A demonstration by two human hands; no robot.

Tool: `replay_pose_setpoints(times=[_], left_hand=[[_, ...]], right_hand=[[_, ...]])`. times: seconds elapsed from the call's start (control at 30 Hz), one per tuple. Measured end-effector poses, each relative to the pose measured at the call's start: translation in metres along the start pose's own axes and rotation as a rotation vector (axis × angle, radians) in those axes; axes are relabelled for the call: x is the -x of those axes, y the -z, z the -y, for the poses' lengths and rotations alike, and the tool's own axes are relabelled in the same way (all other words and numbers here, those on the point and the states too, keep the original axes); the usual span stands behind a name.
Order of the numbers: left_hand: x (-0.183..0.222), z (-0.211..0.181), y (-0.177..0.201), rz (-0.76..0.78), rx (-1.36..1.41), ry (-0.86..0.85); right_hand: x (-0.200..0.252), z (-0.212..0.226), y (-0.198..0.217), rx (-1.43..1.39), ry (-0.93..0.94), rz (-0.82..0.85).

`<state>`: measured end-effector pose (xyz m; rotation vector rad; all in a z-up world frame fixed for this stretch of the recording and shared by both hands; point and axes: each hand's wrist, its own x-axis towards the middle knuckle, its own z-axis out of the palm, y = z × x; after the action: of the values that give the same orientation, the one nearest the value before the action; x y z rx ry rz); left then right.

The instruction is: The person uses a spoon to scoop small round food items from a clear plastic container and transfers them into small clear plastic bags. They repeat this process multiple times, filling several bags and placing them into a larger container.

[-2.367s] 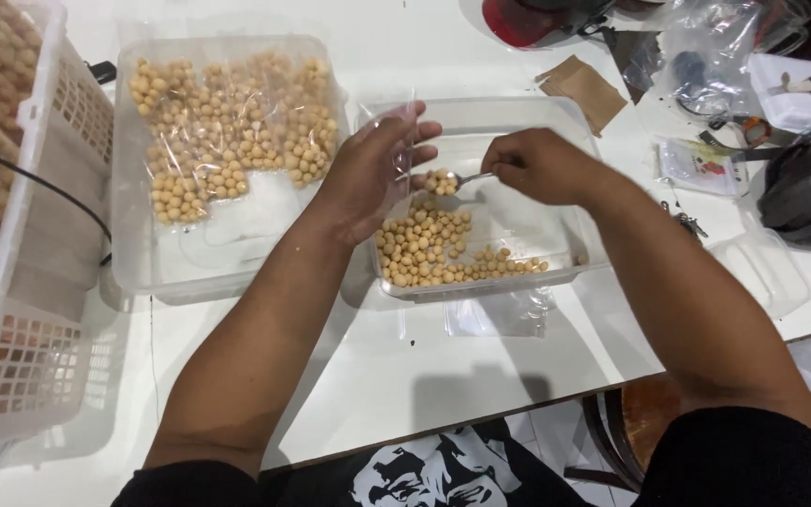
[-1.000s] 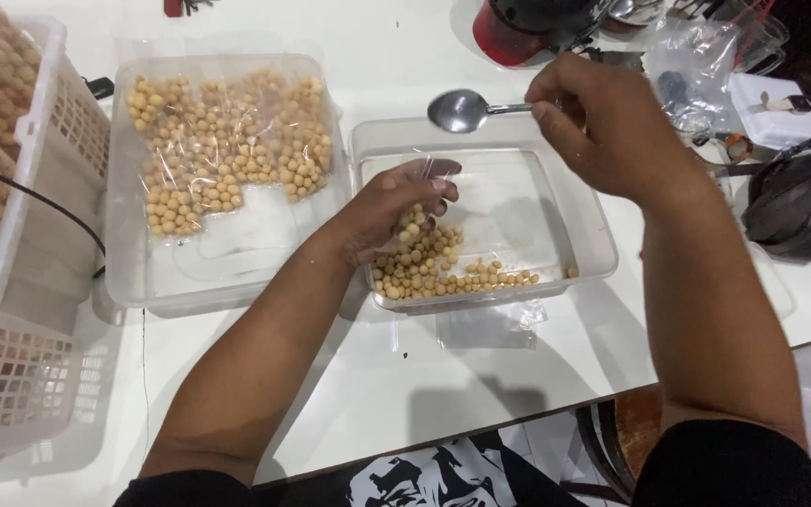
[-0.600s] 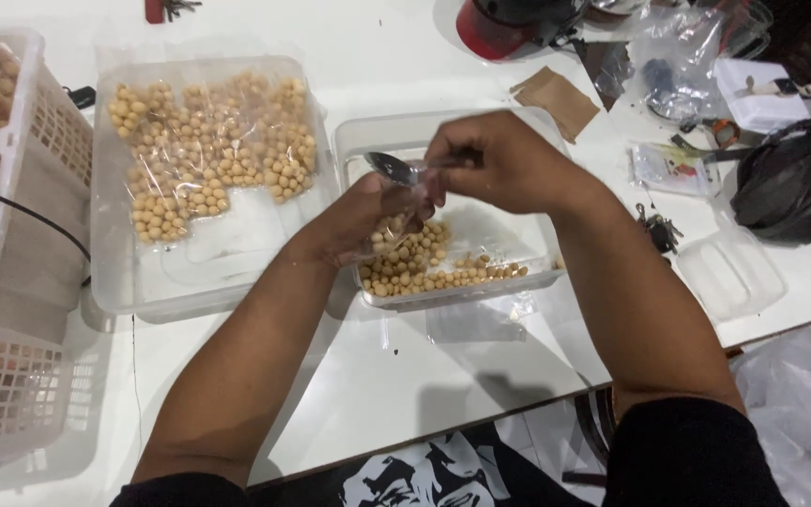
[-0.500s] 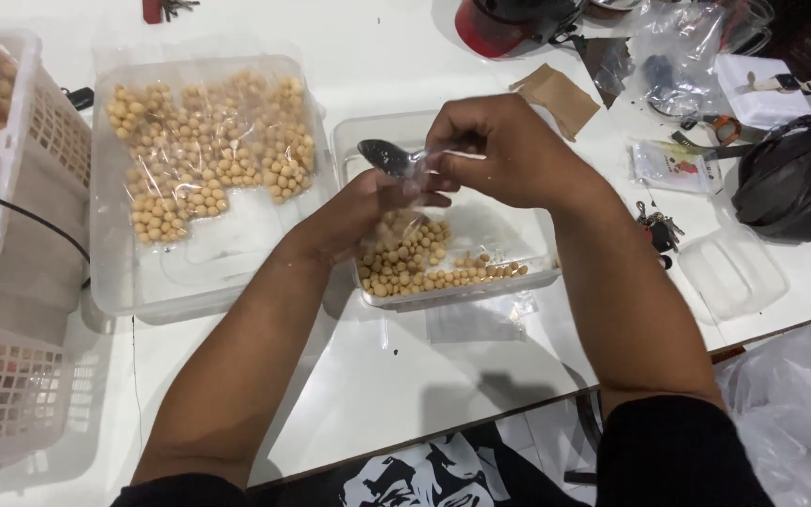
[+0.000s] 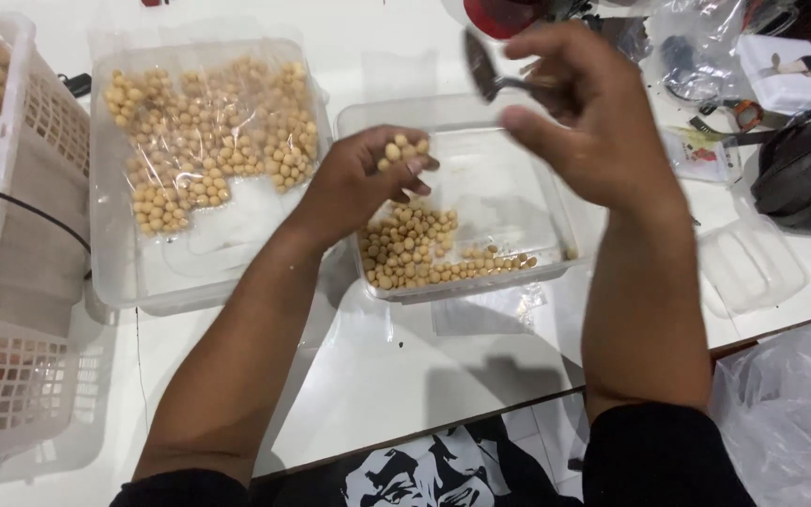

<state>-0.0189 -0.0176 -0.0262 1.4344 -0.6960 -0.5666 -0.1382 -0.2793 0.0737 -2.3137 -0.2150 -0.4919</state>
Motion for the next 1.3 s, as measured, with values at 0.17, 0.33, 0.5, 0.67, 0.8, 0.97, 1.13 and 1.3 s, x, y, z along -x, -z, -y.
replay_pose_setpoints(times=[0.17,0.33,0.5,0.67,0.8,0.97,1.13,1.3], left_hand=[[0.001,-0.008,0.016,-0.174,-0.014,0.034],[0.001,-0.009,0.027,-0.176,-0.025,-0.037],[0.002,-0.009,0.029,-0.168,-0.043,-0.019],[0.001,-0.004,0.026,-0.153,-0.049,-0.015],[-0.001,-0.004,0.024,-0.156,-0.057,-0.004],[0.0,-0.003,0.023,-0.122,-0.128,-0.001],[-0.003,0.002,0.031,-0.099,-0.136,-0.006],[-0.002,0.006,0.039,-0.073,-0.147,0.014]], right_hand=[[0.041,-0.069,0.01,0.213,-0.177,0.01],[0.081,-0.138,-0.013,0.664,-0.471,0.269],[0.089,-0.135,-0.042,0.722,-0.523,0.335],[0.081,-0.117,-0.07,0.536,-0.473,0.378],[0.07,-0.102,-0.09,0.467,-0.413,0.403],[0.058,-0.079,-0.096,0.326,-0.556,0.442],[0.056,-0.082,-0.08,0.319,-0.594,0.411],[0.048,-0.077,-0.049,0.312,-0.589,0.351]])
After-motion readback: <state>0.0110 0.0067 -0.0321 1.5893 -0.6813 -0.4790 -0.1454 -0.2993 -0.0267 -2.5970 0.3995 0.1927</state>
